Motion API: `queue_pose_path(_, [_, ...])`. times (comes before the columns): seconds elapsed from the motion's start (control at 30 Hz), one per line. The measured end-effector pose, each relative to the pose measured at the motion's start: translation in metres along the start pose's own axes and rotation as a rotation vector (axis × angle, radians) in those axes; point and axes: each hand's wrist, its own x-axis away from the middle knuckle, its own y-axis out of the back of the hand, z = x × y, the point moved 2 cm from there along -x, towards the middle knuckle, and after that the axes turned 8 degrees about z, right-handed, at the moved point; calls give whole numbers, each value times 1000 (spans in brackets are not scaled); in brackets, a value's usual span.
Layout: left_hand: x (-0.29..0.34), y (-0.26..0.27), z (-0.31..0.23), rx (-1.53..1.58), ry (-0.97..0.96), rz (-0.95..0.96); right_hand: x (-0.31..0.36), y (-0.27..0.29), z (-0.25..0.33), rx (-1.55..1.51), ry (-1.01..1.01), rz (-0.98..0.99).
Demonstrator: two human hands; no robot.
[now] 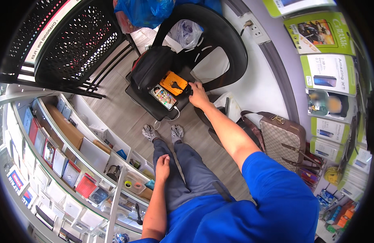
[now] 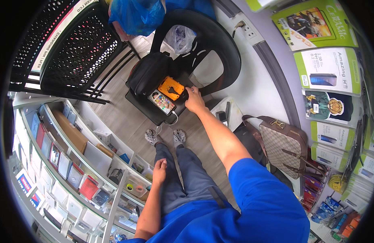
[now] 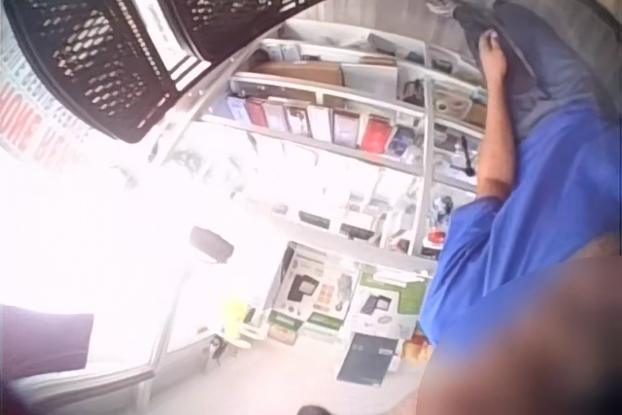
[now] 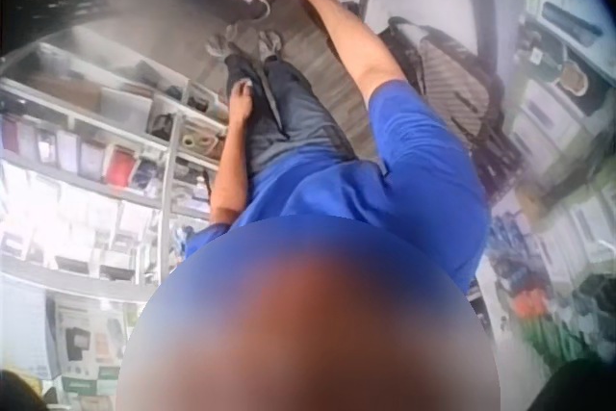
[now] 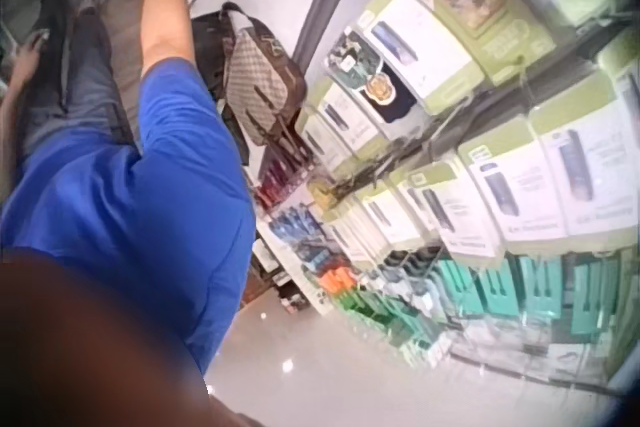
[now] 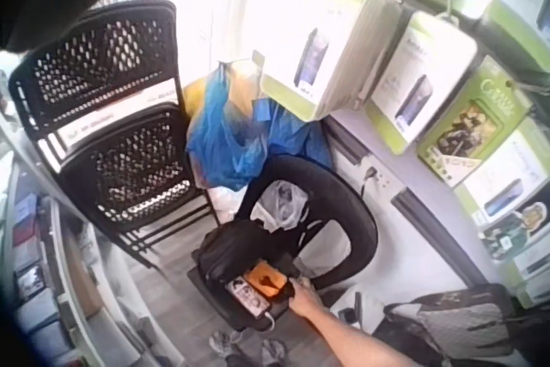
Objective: The person picks up a yellow power tool and a battery pack, then walks to a counter to insert the battery into the tool. They carry the tool to a chair, place it on the seat, and connect a charging cable to a wall outlet. The person then places a smartphone on the chair and connects it to the charger before adjusting the bag and cables.
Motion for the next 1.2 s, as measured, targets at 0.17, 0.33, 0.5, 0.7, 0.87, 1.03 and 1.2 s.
queue_pose_path(0.17, [25, 0, -7, -215, 57, 116, -12, -16, 5, -20, -41, 161])
queue_pose_path(0.33, [23, 14, -34, -104, 37, 137, -5, -9, -10, -329, -267, 62])
queue_pose_path(0.5, [-19, 9, -98, 4, -47, 92, 25, 19, -12, -1220, -370, -101])
queue_pose_path(0.7, [-101, -46, -217, 281, -267, 213, 60, 49, 0, -1482, -375, -72])
queue_pose_path(0.87, [-151, -95, -268, 622, -71, 365, 81, 41, 1, -1386, -369, 42])
queue_pose_path(1.03, [-185, -115, -257, 688, 18, 406, 81, 31, -9, -1368, -370, 83])
queue_pose_path(1.2, [-201, -126, -245, 655, 13, 323, 71, 29, -23, -1339, -410, 224])
